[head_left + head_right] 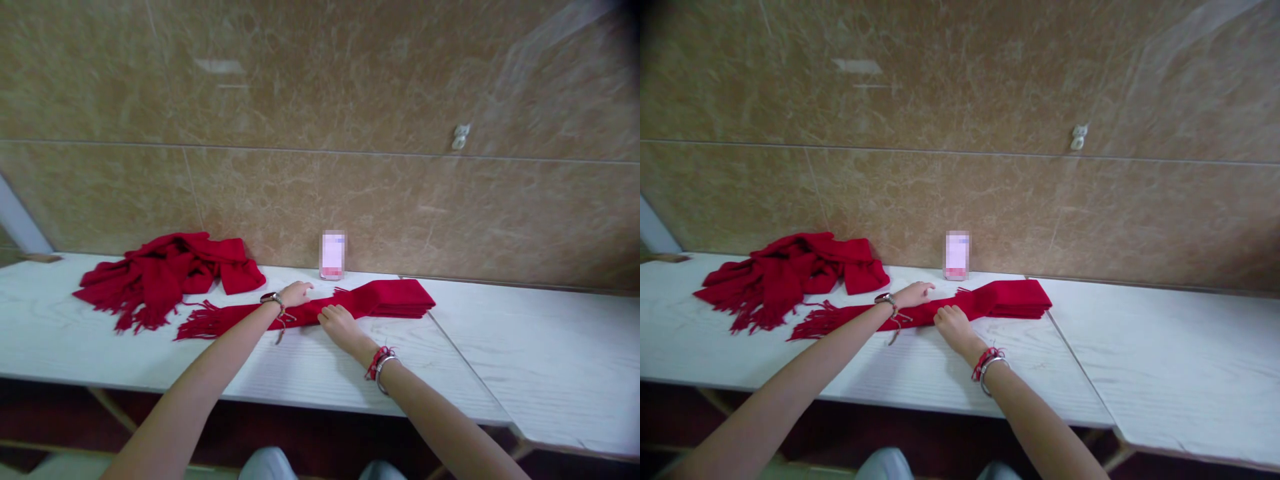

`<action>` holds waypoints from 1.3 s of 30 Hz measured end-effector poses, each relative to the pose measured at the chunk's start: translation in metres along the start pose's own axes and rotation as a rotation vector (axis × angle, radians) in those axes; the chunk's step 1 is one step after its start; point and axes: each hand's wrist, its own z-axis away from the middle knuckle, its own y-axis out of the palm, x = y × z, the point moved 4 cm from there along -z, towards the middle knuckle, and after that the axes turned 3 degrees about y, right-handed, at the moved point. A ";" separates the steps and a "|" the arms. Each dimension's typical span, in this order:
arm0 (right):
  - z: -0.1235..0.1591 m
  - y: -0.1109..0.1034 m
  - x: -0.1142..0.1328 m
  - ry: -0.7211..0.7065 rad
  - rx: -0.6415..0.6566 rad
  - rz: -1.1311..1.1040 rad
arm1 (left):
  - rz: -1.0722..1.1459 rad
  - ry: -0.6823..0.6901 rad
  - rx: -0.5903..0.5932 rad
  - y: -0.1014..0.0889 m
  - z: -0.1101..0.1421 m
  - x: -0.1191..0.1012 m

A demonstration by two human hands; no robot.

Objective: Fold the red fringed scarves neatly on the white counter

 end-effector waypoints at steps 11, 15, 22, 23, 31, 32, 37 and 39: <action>-0.011 0.014 -0.005 0.076 0.087 -0.267 | -0.267 0.091 0.033 0.022 0.087 0.004; -0.004 0.023 -0.016 0.111 0.151 -0.166 | -0.276 0.058 0.045 0.016 0.093 0.014; 0.014 0.021 -0.063 0.283 0.236 0.009 | -0.274 0.042 0.050 0.011 0.106 0.028; 0.015 0.019 -0.070 0.305 0.246 0.038 | -0.271 0.044 0.049 0.012 0.106 0.028; 0.054 0.004 -0.147 0.387 0.266 0.104 | -0.277 0.054 0.041 0.012 0.105 0.028; 0.061 0.005 -0.157 0.396 0.273 0.094 | -0.282 0.051 0.044 0.012 0.105 0.028; 0.091 0.007 -0.197 0.526 0.337 0.074 | -0.284 0.054 0.047 0.010 0.107 0.031; 0.095 0.002 -0.205 0.624 0.347 0.069 | -0.275 0.063 0.060 0.008 0.107 0.030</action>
